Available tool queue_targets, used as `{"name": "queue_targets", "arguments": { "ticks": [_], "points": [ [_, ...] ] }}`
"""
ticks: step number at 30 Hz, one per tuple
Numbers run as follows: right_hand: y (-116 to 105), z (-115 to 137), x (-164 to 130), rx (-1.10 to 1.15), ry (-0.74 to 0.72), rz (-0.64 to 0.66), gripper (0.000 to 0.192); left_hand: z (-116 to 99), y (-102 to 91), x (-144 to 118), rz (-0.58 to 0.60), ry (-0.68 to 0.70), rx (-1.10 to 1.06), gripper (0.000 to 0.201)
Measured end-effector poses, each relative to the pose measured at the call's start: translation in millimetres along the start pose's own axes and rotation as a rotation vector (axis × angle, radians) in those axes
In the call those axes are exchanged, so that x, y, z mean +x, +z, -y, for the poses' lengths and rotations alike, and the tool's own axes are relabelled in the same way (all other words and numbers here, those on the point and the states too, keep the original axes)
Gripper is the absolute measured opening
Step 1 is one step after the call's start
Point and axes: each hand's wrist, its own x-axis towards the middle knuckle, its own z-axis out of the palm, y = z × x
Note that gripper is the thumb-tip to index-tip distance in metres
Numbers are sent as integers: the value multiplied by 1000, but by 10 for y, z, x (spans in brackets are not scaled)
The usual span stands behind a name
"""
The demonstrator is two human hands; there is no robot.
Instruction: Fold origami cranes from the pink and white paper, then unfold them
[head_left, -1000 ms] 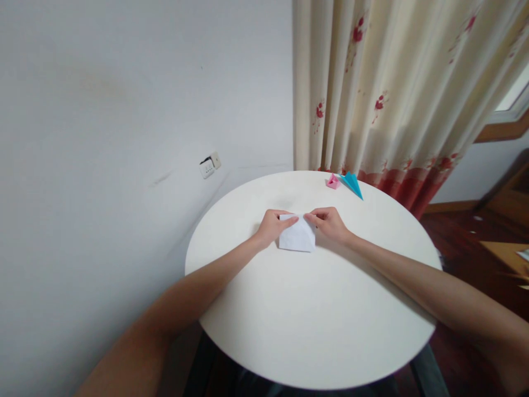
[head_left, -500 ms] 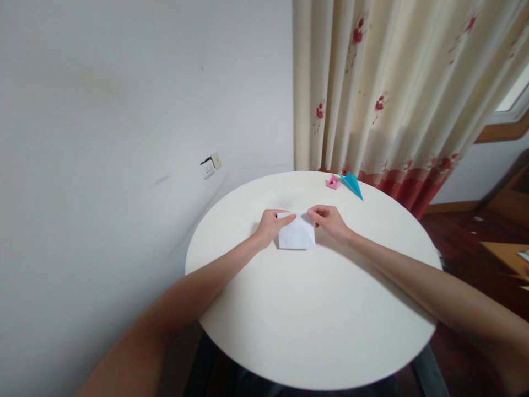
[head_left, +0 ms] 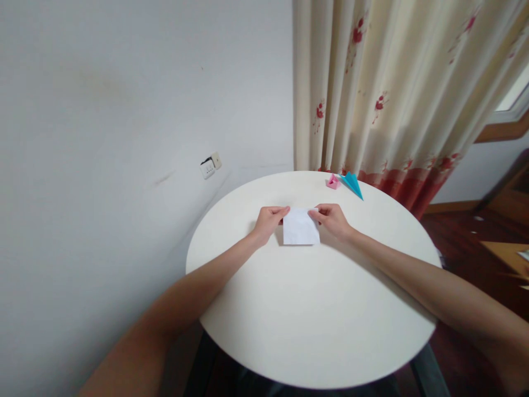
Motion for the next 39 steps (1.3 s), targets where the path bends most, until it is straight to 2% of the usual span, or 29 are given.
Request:
{"name": "queue_targets", "arguments": {
  "ticks": [3,7,10,16,18,22,24,30,35,39],
  "points": [
    [13,3,-17,67,40,-10,36,0,5,-4,-25,5,-19,45],
    [38,44,-69,222,179,188,40,-5,1,-2,-78,25,-34,47],
    [51,68,-100,196,244,224,40,-13,-6,-8,-67,12,-37,47],
    [52,100,-90,147,217,123,40,12,25,-49,114,-107,22,50],
    [56,85,-85,158,220,114,41,26,37,-54,103,-108,38,50],
    [72,8,-92,110,232,212,40,35,36,-50,48,-75,55,53],
    [75,-21,-92,72,211,223,38,33,29,-53,67,-85,74,53],
    [57,25,-81,31,160,140,39,30,44,-82,171,-167,160,50],
    [50,29,-101,-7,169,268,35,2,64,-91,147,-153,145,48],
    [32,20,-96,-20,142,252,35,-29,54,-104,167,-190,147,49]
  ]
}}
